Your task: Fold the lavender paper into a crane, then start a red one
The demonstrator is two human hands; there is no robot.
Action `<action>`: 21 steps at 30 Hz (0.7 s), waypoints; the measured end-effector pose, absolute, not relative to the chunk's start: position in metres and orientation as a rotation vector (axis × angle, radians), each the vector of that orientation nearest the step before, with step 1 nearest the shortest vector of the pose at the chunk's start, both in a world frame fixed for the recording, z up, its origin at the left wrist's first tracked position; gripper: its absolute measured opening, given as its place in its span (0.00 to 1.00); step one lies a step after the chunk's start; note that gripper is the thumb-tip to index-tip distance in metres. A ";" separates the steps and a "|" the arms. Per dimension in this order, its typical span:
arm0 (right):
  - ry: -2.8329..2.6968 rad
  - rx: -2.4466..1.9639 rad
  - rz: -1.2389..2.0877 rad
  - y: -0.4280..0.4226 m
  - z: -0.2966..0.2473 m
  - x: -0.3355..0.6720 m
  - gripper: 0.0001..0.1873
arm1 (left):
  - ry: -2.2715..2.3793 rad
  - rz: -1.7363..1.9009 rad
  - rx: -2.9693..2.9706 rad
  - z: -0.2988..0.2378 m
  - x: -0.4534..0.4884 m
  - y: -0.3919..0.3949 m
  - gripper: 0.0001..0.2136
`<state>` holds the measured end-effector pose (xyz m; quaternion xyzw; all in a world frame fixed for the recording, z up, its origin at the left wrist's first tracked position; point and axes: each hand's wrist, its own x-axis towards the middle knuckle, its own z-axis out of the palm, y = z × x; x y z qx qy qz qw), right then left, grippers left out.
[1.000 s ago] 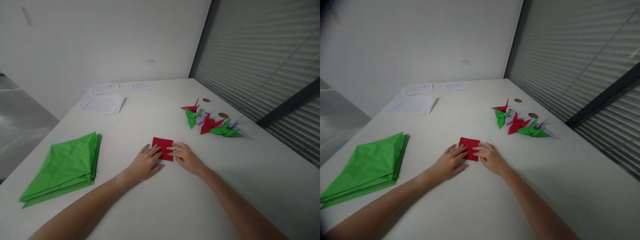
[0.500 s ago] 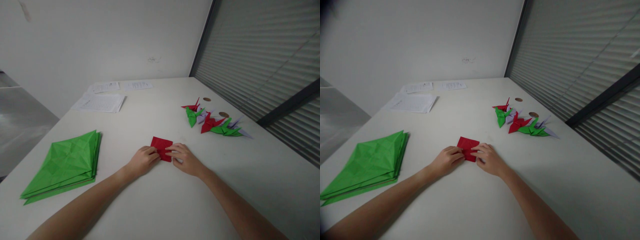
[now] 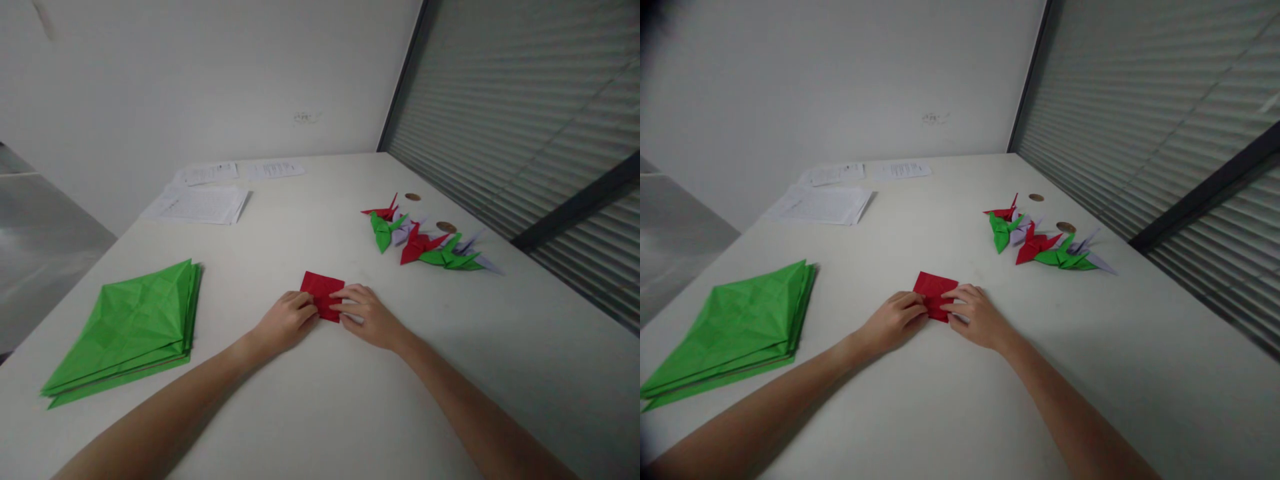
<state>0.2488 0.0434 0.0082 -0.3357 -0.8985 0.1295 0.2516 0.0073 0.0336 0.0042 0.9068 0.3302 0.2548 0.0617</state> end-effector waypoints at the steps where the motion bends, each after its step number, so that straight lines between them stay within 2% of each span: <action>1: -2.440 -0.915 0.351 0.044 0.008 0.249 0.13 | 0.999 0.779 2.734 0.004 0.007 0.033 0.11; 9: -2.192 -1.053 0.306 0.051 -0.003 0.248 0.12 | 0.951 0.791 2.684 0.001 0.009 0.031 0.11; 16: -2.005 -1.226 0.328 0.055 -0.009 0.250 0.13 | 0.658 0.633 2.772 0.011 0.013 0.023 0.14; 21: -2.031 -1.256 0.371 0.057 -0.006 0.253 0.11 | 0.710 0.636 2.771 0.016 0.014 0.022 0.13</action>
